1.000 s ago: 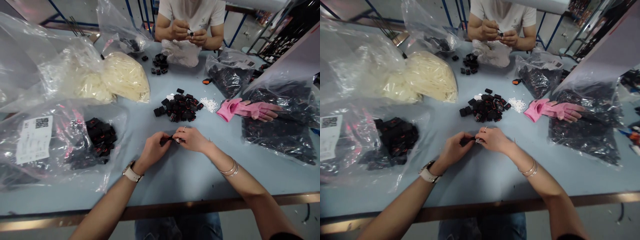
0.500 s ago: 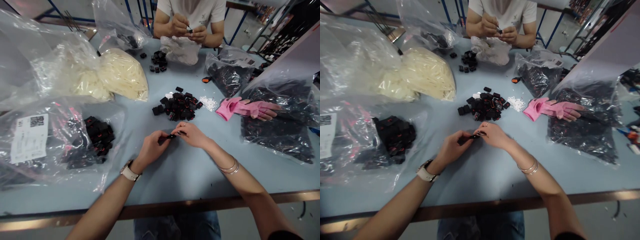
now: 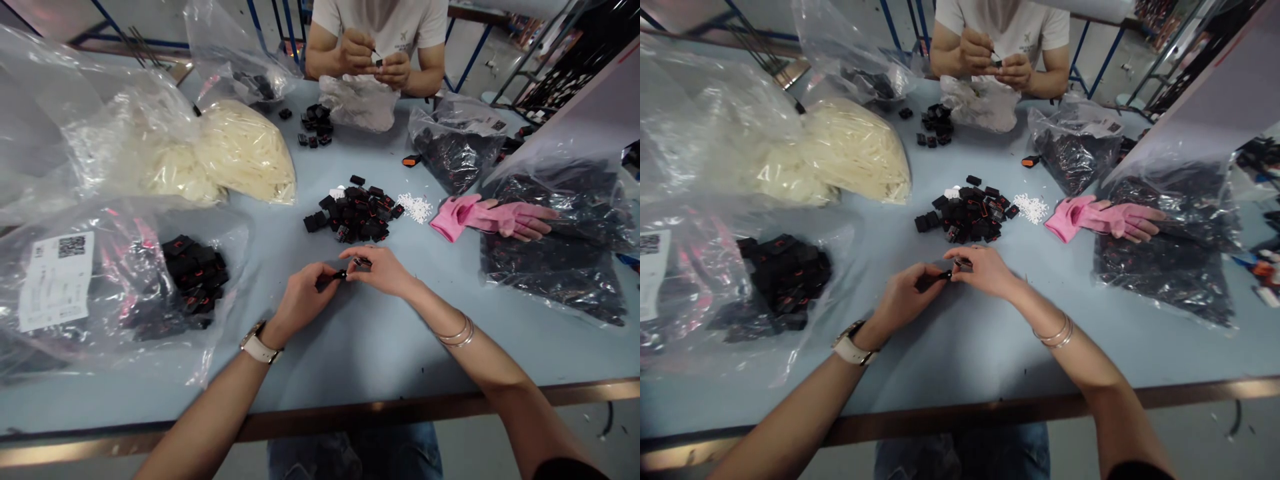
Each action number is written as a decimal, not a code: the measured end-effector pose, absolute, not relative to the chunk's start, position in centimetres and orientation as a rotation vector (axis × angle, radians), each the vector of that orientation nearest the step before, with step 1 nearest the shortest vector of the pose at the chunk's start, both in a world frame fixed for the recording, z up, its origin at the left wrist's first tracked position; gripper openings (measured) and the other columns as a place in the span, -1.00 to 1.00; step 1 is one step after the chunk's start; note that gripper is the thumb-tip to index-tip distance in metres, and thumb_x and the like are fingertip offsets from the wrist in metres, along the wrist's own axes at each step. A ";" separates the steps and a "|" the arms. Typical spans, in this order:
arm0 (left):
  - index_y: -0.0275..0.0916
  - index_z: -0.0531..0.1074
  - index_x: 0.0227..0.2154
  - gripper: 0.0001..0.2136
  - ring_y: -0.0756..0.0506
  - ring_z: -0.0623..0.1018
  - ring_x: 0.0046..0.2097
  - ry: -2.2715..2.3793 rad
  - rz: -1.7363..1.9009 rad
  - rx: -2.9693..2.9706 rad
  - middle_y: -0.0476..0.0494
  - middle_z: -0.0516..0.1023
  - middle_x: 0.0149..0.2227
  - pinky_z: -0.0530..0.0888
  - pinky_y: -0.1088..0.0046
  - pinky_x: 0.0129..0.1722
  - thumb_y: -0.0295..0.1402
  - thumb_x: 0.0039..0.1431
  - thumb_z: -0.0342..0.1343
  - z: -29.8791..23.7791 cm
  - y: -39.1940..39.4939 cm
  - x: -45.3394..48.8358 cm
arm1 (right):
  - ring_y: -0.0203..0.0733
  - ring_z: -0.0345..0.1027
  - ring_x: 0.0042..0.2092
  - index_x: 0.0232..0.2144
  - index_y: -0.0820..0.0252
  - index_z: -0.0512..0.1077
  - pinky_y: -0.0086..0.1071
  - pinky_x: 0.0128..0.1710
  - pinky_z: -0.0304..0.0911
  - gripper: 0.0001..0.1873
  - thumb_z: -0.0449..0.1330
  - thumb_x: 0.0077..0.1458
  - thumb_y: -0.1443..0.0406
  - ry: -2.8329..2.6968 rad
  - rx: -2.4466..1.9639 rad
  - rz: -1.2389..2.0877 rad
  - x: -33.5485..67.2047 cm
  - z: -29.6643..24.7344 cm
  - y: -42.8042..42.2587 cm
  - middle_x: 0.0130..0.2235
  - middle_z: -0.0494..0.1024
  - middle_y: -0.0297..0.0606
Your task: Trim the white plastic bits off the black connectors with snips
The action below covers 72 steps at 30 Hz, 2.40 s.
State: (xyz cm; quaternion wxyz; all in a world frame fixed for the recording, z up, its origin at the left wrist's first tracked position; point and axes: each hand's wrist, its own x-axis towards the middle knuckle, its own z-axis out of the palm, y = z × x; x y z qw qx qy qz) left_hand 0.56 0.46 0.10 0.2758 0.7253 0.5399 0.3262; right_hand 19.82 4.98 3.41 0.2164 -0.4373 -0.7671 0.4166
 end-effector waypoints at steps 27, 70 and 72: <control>-0.19 0.42 -0.43 -0.95 -0.05 0.53 -0.38 1.480 0.848 1.974 -0.04 0.55 -0.44 0.44 0.45 -0.39 -0.45 0.06 0.10 0.0 0.4 0.5 | -0.25 0.33 -0.31 -0.18 0.17 0.47 -0.41 -0.44 0.09 -0.73 0.00 0.25 0.46 -2.742 -0.943 0.227 19.2 2.3 3.2 -0.35 0.59 -0.25; -0.21 0.43 -0.40 -0.97 -0.05 0.51 -0.40 1.483 0.864 1.960 -0.07 0.55 -0.42 0.41 0.46 -0.44 -0.39 0.09 0.11 -0.1 0.4 0.5 | -0.38 0.23 -0.61 -0.54 0.16 0.37 -0.48 -0.53 0.14 -0.57 -0.09 0.29 0.18 -1.915 -1.047 0.512 18.5 1.3 2.3 -0.64 0.38 -0.39; -0.21 0.43 -0.40 -0.98 -0.05 0.51 -0.39 1.474 0.880 1.965 -0.07 0.55 -0.41 0.42 0.46 -0.44 -0.40 0.08 0.12 -0.1 0.4 0.5 | -0.37 0.26 -0.59 -0.55 0.16 0.35 -0.48 -0.51 0.14 -0.58 -0.09 0.29 0.20 -1.963 -1.036 0.494 18.4 1.4 2.3 -0.63 0.41 -0.36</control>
